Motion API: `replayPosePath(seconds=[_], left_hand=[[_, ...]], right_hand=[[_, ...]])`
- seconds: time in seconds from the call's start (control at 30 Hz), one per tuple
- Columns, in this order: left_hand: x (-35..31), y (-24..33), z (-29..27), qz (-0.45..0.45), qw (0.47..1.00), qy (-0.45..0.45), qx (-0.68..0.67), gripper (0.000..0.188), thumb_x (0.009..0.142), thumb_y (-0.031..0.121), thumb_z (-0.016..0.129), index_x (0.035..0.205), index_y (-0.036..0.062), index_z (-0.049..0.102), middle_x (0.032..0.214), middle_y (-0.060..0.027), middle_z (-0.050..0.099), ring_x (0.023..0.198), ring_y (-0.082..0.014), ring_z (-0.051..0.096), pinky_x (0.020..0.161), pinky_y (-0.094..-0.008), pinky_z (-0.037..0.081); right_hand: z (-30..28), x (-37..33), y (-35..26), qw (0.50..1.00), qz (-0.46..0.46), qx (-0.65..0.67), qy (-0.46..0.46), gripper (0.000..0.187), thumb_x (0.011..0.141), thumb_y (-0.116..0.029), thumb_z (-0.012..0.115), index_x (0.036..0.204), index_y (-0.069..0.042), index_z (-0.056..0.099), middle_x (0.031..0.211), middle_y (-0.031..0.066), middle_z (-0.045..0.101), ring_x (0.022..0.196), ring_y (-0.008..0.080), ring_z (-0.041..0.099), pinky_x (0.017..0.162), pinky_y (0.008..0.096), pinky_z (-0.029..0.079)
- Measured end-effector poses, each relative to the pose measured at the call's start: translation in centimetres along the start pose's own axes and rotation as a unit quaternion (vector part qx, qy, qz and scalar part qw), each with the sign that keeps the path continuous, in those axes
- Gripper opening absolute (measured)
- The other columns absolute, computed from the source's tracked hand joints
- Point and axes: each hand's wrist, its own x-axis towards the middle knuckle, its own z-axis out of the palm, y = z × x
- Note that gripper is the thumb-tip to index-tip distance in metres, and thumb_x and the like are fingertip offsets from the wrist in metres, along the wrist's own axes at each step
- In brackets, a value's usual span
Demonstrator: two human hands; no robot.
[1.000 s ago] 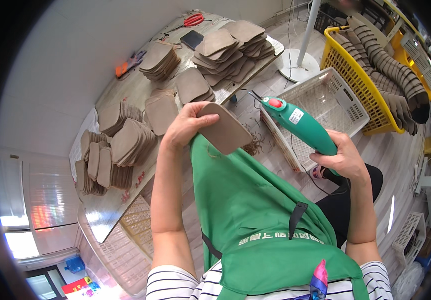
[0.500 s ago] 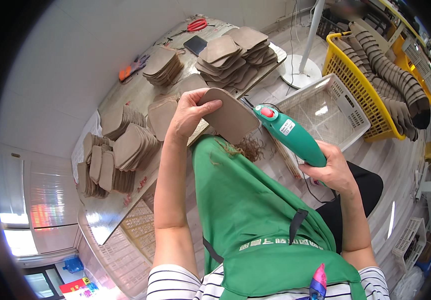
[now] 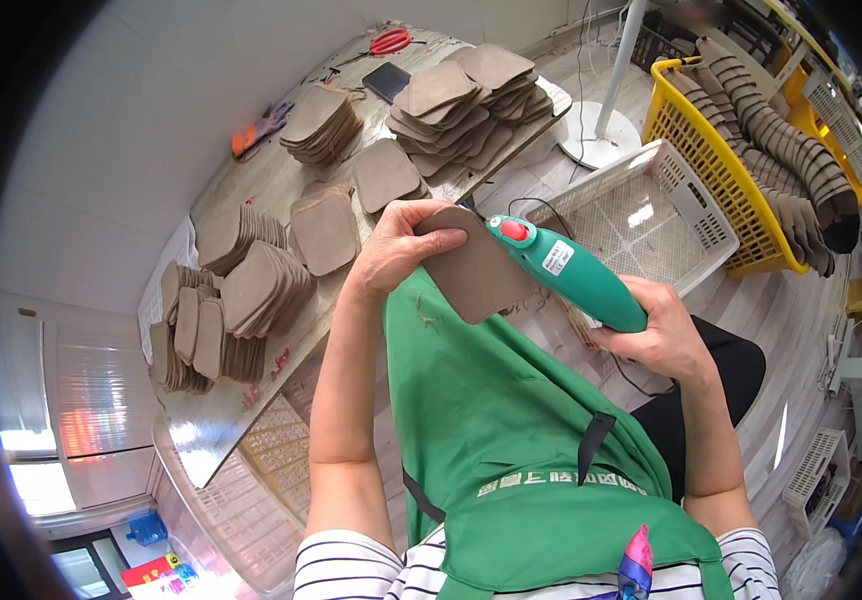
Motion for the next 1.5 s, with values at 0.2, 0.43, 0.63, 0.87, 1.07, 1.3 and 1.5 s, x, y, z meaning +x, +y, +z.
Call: replayPosePath(seconds=[0.2, 0.43, 0.63, 0.87, 1.07, 1.3, 1.5], left_hand=[[1.1, 0.8, -0.1, -0.084, 0.978, -0.005, 0.19, 0.026, 0.079, 0.008, 0.082, 0.103, 0.001, 0.074, 0.09, -0.0014, 0.072, 0.082, -0.0097, 0.064, 0.079, -0.0271, 0.053], [5.6, 2.1, -13.3, -0.016, 0.935, 0.222, 0.276, 0.042, 0.076, 0.013, 0.087, 0.112, -0.0008, 0.071, 0.096, -0.0066, 0.073, 0.086, -0.0137, 0.068, 0.08, -0.0292, 0.055], [3.9, 1.9, -14.0, -0.151, 0.645, 0.314, 0.68, 0.06, 0.07, 0.04, 0.091, 0.11, -0.0012, 0.071, 0.106, -0.0183, 0.074, 0.104, -0.034, 0.07, 0.092, -0.0425, 0.055], [0.7, -0.4, -10.9, -0.344, 0.593, 0.291, 0.668, 0.072, 0.065, 0.034, 0.095, 0.12, -0.0019, 0.065, 0.122, -0.0204, 0.069, 0.116, -0.0345, 0.065, 0.095, -0.0436, 0.055], [-0.4, -2.1, -10.0, -0.232, 0.515, 0.388, 0.728, 0.085, 0.065, 0.027, 0.094, 0.132, -0.0047, 0.051, 0.131, -0.0204, 0.061, 0.12, -0.0379, 0.061, 0.09, -0.044, 0.058], [-3.6, -2.5, -10.9, -0.049, 0.813, 0.472, 0.337, 0.038, 0.079, 0.015, 0.085, 0.108, -0.0028, 0.067, 0.1, -0.0145, 0.074, 0.088, -0.0214, 0.07, 0.081, -0.0356, 0.057], [-4.0, -2.9, -3.7, 0.147, 0.884, 0.387, -0.216, 0.029, 0.094, 0.011, 0.073, 0.119, 0.0, 0.063, 0.115, -0.0094, 0.07, 0.101, -0.0191, 0.068, 0.091, -0.0343, 0.056]], right_hand=[[0.2, 0.4, -0.2, 0.997, 0.054, 0.049, 0.005, 0.025, 0.074, -0.014, 0.075, 0.09, 0.002, 0.064, 0.078, 0.0081, 0.059, 0.07, 0.0187, 0.057, 0.066, 0.0335, 0.046], [0.2, -0.3, 0.9, 0.996, 0.058, 0.056, 0.029, 0.023, 0.075, -0.011, 0.077, 0.086, 0.002, 0.062, 0.078, 0.0052, 0.058, 0.071, 0.0148, 0.055, 0.067, 0.0312, 0.046], [1.1, -0.7, 1.6, 0.997, 0.054, 0.051, 0.018, 0.023, 0.074, -0.011, 0.077, 0.087, 0.002, 0.063, 0.078, 0.0072, 0.057, 0.071, 0.0177, 0.056, 0.068, 0.0325, 0.046], [1.4, -1.0, 1.9, 0.999, 0.046, 0.019, 0.004, 0.027, 0.074, -0.016, 0.078, 0.09, 0.002, 0.065, 0.078, 0.0091, 0.059, 0.072, 0.021, 0.057, 0.068, 0.0345, 0.046], [1.8, -1.0, 2.1, 0.999, 0.034, -0.002, -0.007, 0.029, 0.073, -0.018, 0.078, 0.089, 0.002, 0.065, 0.077, 0.012, 0.057, 0.071, 0.0251, 0.056, 0.068, 0.0358, 0.046], [2.1, -1.4, 2.0, 1.0, 0.025, 0.01, 0.001, 0.029, 0.073, -0.018, 0.078, 0.088, 0.002, 0.064, 0.076, 0.0121, 0.057, 0.07, 0.026, 0.057, 0.068, 0.037, 0.046], [3.0, -1.4, 1.2, 1.0, 0.006, 0.023, -0.006, 0.029, 0.074, -0.019, 0.078, 0.091, 0.002, 0.065, 0.077, 0.0112, 0.057, 0.07, 0.0251, 0.057, 0.067, 0.0361, 0.046]])
